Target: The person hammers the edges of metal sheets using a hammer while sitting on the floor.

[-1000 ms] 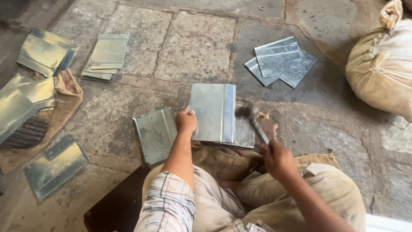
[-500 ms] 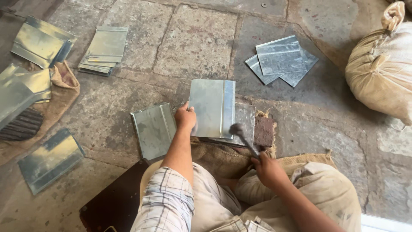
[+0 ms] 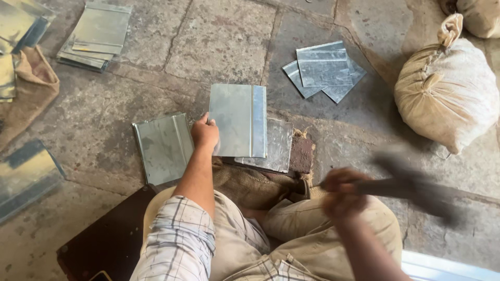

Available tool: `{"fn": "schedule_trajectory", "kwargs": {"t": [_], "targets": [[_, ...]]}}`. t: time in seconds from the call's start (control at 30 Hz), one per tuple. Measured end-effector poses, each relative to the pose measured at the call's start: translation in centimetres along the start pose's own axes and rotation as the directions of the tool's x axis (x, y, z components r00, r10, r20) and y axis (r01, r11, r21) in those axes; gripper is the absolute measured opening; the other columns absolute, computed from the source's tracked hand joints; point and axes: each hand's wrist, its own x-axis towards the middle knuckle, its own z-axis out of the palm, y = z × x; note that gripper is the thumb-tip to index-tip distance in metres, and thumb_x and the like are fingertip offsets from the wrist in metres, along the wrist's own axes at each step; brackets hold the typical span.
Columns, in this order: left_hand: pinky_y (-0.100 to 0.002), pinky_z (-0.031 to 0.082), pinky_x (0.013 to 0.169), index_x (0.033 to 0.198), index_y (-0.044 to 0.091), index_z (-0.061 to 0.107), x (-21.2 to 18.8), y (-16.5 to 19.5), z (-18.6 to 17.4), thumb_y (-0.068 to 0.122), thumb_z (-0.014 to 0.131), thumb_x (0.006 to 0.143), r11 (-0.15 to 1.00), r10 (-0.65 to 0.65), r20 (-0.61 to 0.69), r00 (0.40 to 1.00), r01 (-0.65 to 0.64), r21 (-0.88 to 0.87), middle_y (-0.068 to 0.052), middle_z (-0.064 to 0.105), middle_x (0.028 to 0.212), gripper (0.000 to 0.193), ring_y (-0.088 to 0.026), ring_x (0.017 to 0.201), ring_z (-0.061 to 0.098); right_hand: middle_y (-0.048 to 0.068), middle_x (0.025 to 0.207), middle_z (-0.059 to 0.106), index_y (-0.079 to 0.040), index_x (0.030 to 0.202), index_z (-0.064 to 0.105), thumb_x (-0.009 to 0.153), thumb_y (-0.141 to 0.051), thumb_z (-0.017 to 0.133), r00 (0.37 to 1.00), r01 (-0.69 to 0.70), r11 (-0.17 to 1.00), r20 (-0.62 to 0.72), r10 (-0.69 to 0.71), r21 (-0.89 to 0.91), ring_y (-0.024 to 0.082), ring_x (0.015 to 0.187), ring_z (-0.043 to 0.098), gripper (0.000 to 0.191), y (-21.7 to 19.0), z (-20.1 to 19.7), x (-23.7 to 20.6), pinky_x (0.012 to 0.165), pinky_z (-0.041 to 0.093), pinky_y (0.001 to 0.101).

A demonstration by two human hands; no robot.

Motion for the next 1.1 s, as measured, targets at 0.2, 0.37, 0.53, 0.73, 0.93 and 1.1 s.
{"fn": "schedule_trajectory", "kwargs": {"t": [0.2, 0.37, 0.53, 0.73, 0.93, 1.1], "targets": [[-0.04, 0.052, 0.099, 0.135, 0.011, 0.066, -0.4, 0.3, -0.3, 0.018, 0.065, 0.095, 1.0, -0.002, -0.027, 1.0, 0.001, -0.016, -0.021, 0.067, 0.128, 0.04, -0.034, 0.117, 0.067, 0.015, 0.079, 0.07, -0.011, 0.107, 0.064, 0.103, -0.032, 0.051, 0.596, -0.238, 0.307, 0.111, 0.795, -0.921, 0.028, 0.063, 0.067, 0.025, 1.7, 3.4, -2.7, 0.056, 0.053, 0.0436], [-0.039, 0.053, 0.1, 0.135, 0.009, 0.066, -0.1, 0.4, -0.3, 0.018, 0.065, 0.094, 0.999, 0.043, -0.031, 0.999, -0.043, 0.014, -0.023, 0.069, 0.126, 0.041, -0.035, 0.118, 0.067, 0.015, 0.065, 0.066, -0.007, 0.101, 0.061, 0.102, -0.03, 0.055, 0.769, -0.348, 0.472, 0.041, 0.638, -0.81, 0.03, 0.053, 0.064, 0.023, -2.1, 2.9, -0.1, 0.05, 0.051, 0.0455], [-0.04, 0.053, 0.1, 0.132, 0.006, 0.068, -0.2, 0.3, -0.2, 0.019, 0.067, 0.093, 0.997, 0.081, -0.069, 0.994, -0.082, -0.014, -0.024, 0.069, 0.124, 0.041, -0.036, 0.117, 0.068, 0.014, 0.066, 0.063, -0.006, 0.1, 0.057, 0.097, -0.024, 0.052, 0.961, -0.169, 0.715, 0.048, 0.272, -0.678, 0.03, 0.056, 0.065, 0.019, -1.5, 2.0, -2.2, 0.053, 0.05, 0.045], [-0.042, 0.054, 0.096, 0.127, 0.003, 0.068, -0.9, 1.2, -1.0, 0.026, 0.068, 0.093, 0.999, -0.032, -0.043, 0.999, 0.032, 0.004, -0.023, 0.071, 0.12, 0.041, -0.037, 0.113, 0.069, 0.024, 0.083, 0.072, -0.004, 0.101, 0.06, 0.102, -0.033, 0.059, 0.58, -0.23, 0.331, 0.144, 0.801, -0.915, 0.044, 0.08, 0.067, 0.029, 3.3, 1.5, -6.0, 0.069, 0.05, 0.0531], [-0.043, 0.056, 0.089, 0.12, -0.002, 0.066, -1.1, 1.5, -2.9, 0.035, 0.069, 0.097, 0.968, -0.24, 0.022, 0.971, 0.241, -0.068, -0.023, 0.07, 0.117, 0.044, -0.036, 0.105, 0.07, 0.008, 0.067, 0.051, -0.012, 0.105, 0.053, 0.106, -0.033, 0.05, 0.162, -0.884, 0.118, -0.061, 0.985, -0.452, 0.025, 0.051, 0.045, 0.022, 3.1, 1.2, -4.9, 0.047, 0.039, 0.0444], [-0.04, 0.055, 0.078, 0.111, 0.004, 0.069, -2.8, 2.8, -4.3, 0.03, 0.06, 0.105, 0.975, 0.178, -0.017, 0.984, -0.178, -0.13, -0.017, 0.075, 0.104, 0.028, -0.029, 0.091, 0.072, 0.007, 0.063, 0.049, -0.007, 0.098, 0.055, 0.106, -0.03, 0.048, 0.045, -0.998, 0.047, 0.042, 0.998, -0.046, 0.019, 0.047, 0.046, 0.025, 3.8, 0.8, -3.1, 0.044, 0.043, 0.0357]]}}
